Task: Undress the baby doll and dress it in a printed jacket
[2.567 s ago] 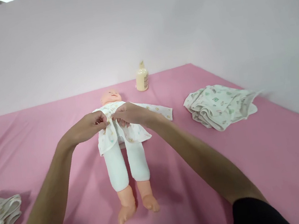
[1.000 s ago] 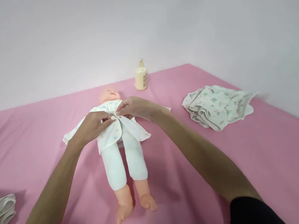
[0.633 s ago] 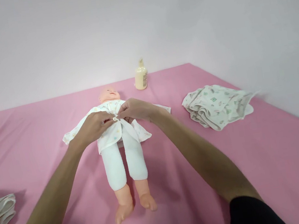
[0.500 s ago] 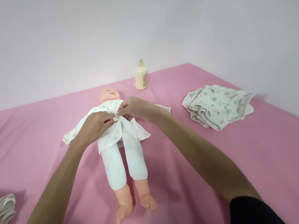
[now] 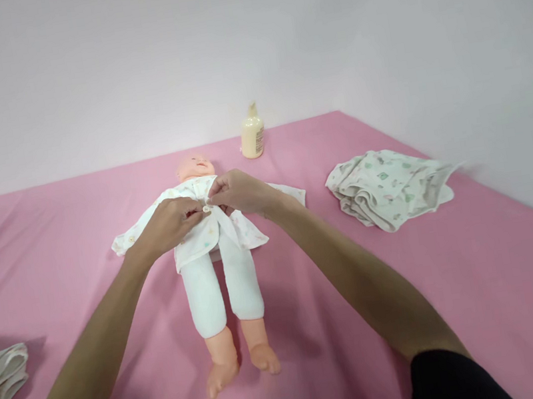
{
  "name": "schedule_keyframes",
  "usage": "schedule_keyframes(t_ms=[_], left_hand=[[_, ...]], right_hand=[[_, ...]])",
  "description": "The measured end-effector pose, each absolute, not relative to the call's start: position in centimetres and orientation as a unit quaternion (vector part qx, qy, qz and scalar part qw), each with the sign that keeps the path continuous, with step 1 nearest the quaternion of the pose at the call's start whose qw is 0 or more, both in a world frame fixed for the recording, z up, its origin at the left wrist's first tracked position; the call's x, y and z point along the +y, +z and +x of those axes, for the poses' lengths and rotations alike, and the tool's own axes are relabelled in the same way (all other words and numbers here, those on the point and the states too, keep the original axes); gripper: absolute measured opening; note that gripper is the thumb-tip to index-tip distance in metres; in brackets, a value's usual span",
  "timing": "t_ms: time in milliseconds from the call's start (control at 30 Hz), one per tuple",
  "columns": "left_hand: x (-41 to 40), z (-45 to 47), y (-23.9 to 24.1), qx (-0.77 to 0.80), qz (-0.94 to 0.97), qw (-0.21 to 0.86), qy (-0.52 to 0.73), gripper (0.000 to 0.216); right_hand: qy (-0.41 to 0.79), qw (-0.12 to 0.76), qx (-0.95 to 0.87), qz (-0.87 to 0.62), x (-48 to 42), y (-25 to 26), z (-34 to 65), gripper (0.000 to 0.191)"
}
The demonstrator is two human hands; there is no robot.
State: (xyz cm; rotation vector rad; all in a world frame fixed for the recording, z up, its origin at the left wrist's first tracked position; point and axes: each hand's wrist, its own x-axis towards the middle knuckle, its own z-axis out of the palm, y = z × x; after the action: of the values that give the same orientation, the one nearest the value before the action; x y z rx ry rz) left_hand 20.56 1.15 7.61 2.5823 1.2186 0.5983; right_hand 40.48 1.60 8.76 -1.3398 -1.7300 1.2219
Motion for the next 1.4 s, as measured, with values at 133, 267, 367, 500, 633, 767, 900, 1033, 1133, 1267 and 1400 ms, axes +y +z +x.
schedule_keyframes(t_ms=[133,267,367,500,633,767,900,1033,1133,1267,1400], left_hand=[[1.1,20.6,7.6,0.414,0.877,0.116,0.213,0.036],[1.0,20.6,7.6,0.422,0.873,0.119,0.213,0.035],[1.0,20.6,7.7,0.424,0.871,0.126,0.215,0.034],[1.0,20.6,7.8,0.420,0.872,0.133,0.215,0.033],[1.1,20.5,7.8,0.408,0.872,0.144,0.227,0.032],[1.1,20.3,7.6,0.405,0.867,0.165,0.237,0.033],[1.1,20.2,7.5,0.404,0.861,0.185,0.247,0.034],[1.2,20.2,7.4,0.408,0.857,0.195,0.249,0.031],[1.2,20.2,7.4,0.410,0.852,0.202,0.253,0.030],[1.2,20.1,7.4,0.408,0.850,0.209,0.261,0.029],[1.3,20.0,7.3,0.407,0.849,0.212,0.261,0.028]], right_hand=[[0.418,0.314,-0.668,-0.530,1.5,8.6,40.3,0.011],[0.402,0.317,-0.679,-0.526,1.1,8.9,40.0,0.010],[0.440,0.312,-0.675,-0.504,0.9,9.2,40.1,0.010],[0.496,0.287,-0.665,-0.479,1.2,9.3,40.6,0.009],[0.525,0.285,-0.653,-0.466,1.4,9.3,40.8,0.004],[0.535,0.277,-0.654,-0.458,1.5,9.3,41.0,0.004],[0.530,0.271,-0.664,-0.452,1.5,9.3,41.0,0.006],[0.513,0.269,-0.680,-0.449,1.6,9.2,41.1,0.010],[0.466,0.260,-0.705,-0.467,1.8,9.0,41.4,0.014],[0.365,0.231,-0.756,-0.493,1.7,8.7,41.8,0.021],[0.281,0.214,-0.802,-0.482,1.6,8.4,42.1,0.027]])
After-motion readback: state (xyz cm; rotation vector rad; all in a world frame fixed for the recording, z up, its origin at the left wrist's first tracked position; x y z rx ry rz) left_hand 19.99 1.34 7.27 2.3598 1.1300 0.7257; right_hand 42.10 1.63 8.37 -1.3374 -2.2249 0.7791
